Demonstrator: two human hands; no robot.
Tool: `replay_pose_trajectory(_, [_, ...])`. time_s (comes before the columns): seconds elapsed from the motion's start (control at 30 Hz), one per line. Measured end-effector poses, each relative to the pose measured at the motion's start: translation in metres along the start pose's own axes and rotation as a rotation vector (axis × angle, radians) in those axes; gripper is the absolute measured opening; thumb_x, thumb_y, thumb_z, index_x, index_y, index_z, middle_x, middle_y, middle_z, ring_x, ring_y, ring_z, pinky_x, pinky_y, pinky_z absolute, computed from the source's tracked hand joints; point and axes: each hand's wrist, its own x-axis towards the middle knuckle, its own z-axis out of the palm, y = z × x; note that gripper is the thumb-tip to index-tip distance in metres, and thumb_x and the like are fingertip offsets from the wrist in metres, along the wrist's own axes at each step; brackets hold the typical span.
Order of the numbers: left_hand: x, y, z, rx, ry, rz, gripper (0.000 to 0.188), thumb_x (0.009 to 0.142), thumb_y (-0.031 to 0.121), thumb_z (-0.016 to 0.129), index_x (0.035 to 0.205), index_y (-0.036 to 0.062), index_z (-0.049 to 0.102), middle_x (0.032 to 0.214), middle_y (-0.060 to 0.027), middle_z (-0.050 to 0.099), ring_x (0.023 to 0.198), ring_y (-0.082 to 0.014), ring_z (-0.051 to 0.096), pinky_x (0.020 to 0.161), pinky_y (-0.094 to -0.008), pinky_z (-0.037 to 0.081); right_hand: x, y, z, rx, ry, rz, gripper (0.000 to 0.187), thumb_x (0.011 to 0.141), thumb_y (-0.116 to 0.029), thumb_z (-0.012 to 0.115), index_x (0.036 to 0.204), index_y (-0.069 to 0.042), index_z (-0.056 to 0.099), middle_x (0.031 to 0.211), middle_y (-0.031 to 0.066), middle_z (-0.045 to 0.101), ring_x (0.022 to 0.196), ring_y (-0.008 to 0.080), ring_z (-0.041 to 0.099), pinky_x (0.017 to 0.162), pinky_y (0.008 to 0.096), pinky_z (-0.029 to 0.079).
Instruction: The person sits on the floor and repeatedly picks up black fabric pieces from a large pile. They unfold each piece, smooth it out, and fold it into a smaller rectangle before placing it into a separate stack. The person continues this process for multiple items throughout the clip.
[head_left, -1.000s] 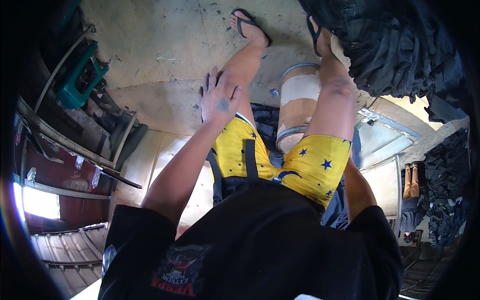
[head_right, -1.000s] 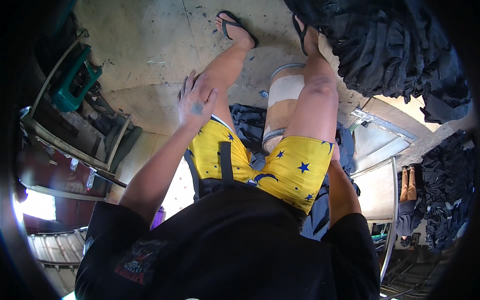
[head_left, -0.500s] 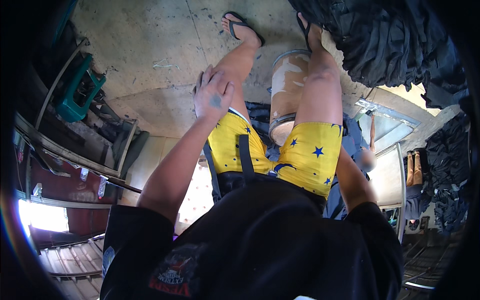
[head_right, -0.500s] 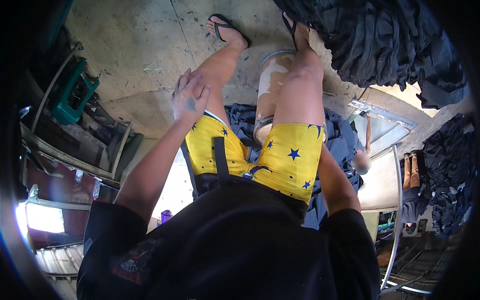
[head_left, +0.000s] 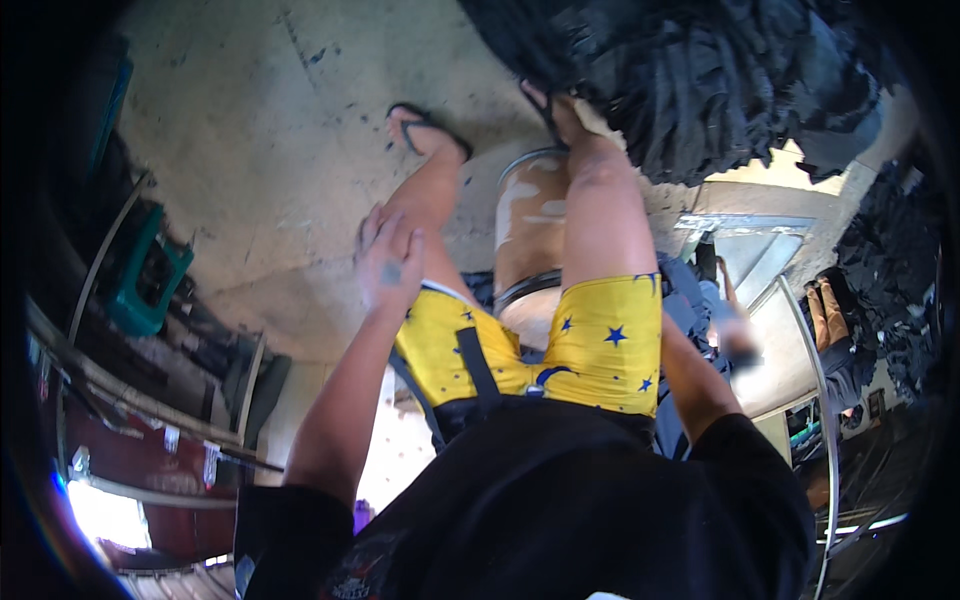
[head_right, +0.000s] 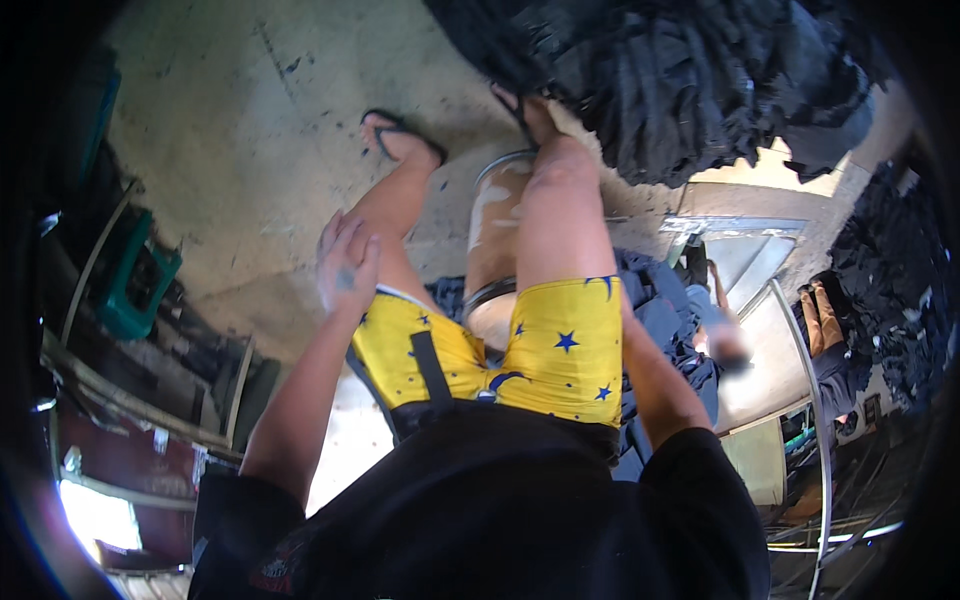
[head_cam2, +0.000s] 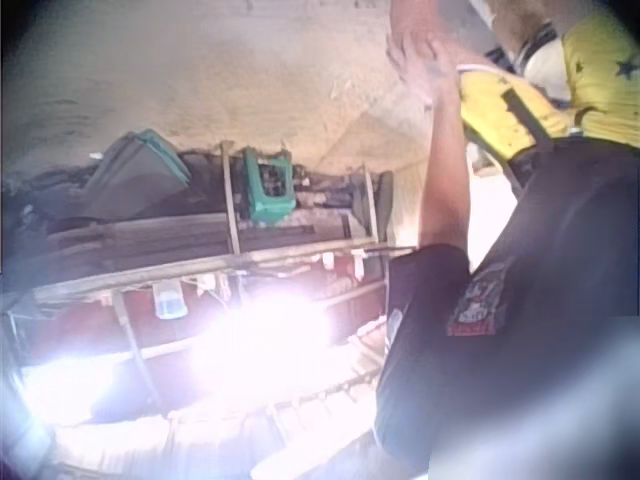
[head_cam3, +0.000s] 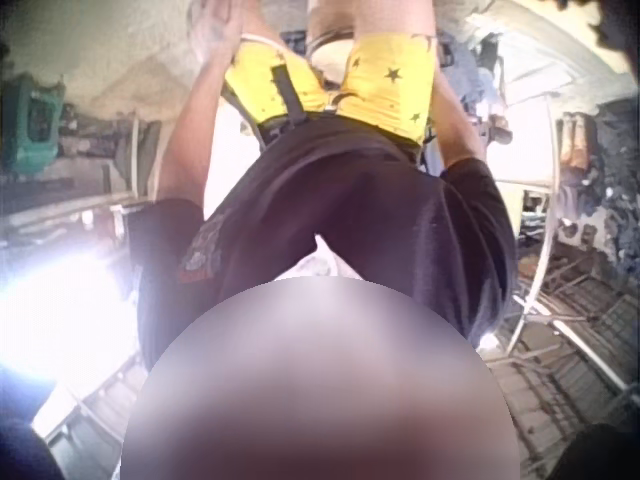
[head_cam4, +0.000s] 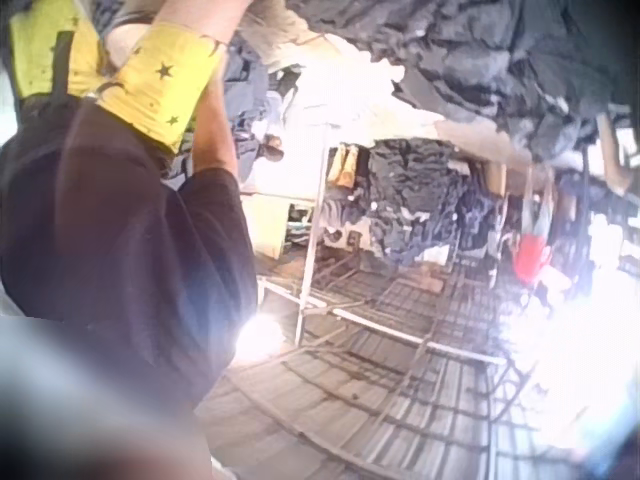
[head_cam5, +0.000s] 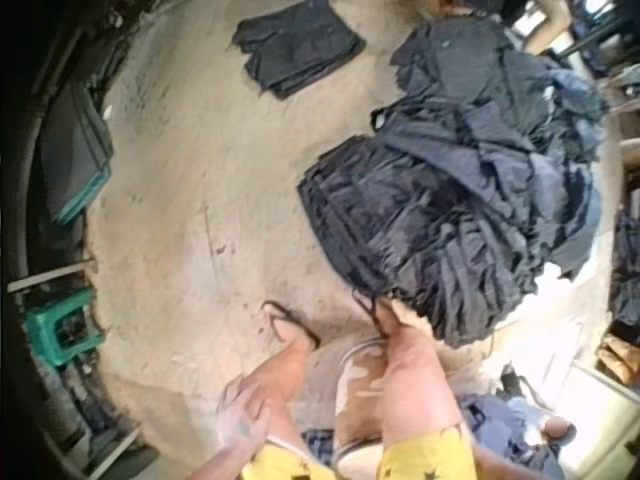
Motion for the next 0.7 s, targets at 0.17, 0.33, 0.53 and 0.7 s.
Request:
replay_pose_trajectory(0.17, [-0.009, -0.012, -0.009, -0.123, 0.094, -0.024, 0.048, 0.095, 0.032, 0.074, 0.139, 0.0115, 0.072, 0.158, -0.0165, 0.057, 0.143, -0.0401, 0.054, 0.12, -0.048, 0.045, -0.003, -0.001, 0.019, 0.009, -0.038, -0.068, 0.055, 0.093, -0.024, 0.075, 0.144, -0.007, 0.063, 0.126, 0.0186, 0.075, 0.116, 0.0386, 0.072, 0.101, 0.0438, 0.057])
replay_pose_trajectory(0.33, [-0.018, -0.024, -0.015, -0.177, 0.18, -0.053, 0.048, 0.096, 0.031, 0.073, 0.139, 0.0115, 0.072, 0.157, -0.0165, 0.057, 0.142, -0.0398, 0.055, 0.119, -0.0475, 0.045, -0.042, 0.02, 0.0, 0.042, -0.067, -0.053, 0.056, 0.093, -0.023, 0.076, 0.144, -0.007, 0.063, 0.126, 0.0179, 0.075, 0.116, 0.0382, 0.072, 0.101, 0.0435, 0.057])
replay_pose_trajectory(0.53, [-0.03, -0.034, -0.019, -0.167, 0.22, -0.065, 0.048, 0.098, 0.035, 0.071, 0.14, 0.0115, 0.071, 0.158, -0.0165, 0.056, 0.143, -0.0404, 0.054, 0.119, -0.0479, 0.044, -0.039, 0.043, 0.014, 0.056, -0.105, -0.069, 0.056, 0.092, -0.022, 0.077, 0.145, -0.007, 0.063, 0.126, 0.017, 0.075, 0.115, 0.0377, 0.072, 0.102, 0.0431, 0.057])
replay_pose_trajectory(0.7, [-0.028, -0.038, -0.017, -0.162, 0.252, -0.088, 0.049, 0.099, 0.036, 0.071, 0.14, 0.0112, 0.071, 0.159, -0.0167, 0.056, 0.144, -0.041, 0.054, 0.12, -0.0477, 0.044, -0.009, 0.057, -0.005, 0.091, -0.246, -0.063, 0.057, 0.091, -0.021, 0.077, 0.145, -0.008, 0.063, 0.126, 0.0163, 0.075, 0.115, 0.0373, 0.072, 0.102, 0.0428, 0.057])
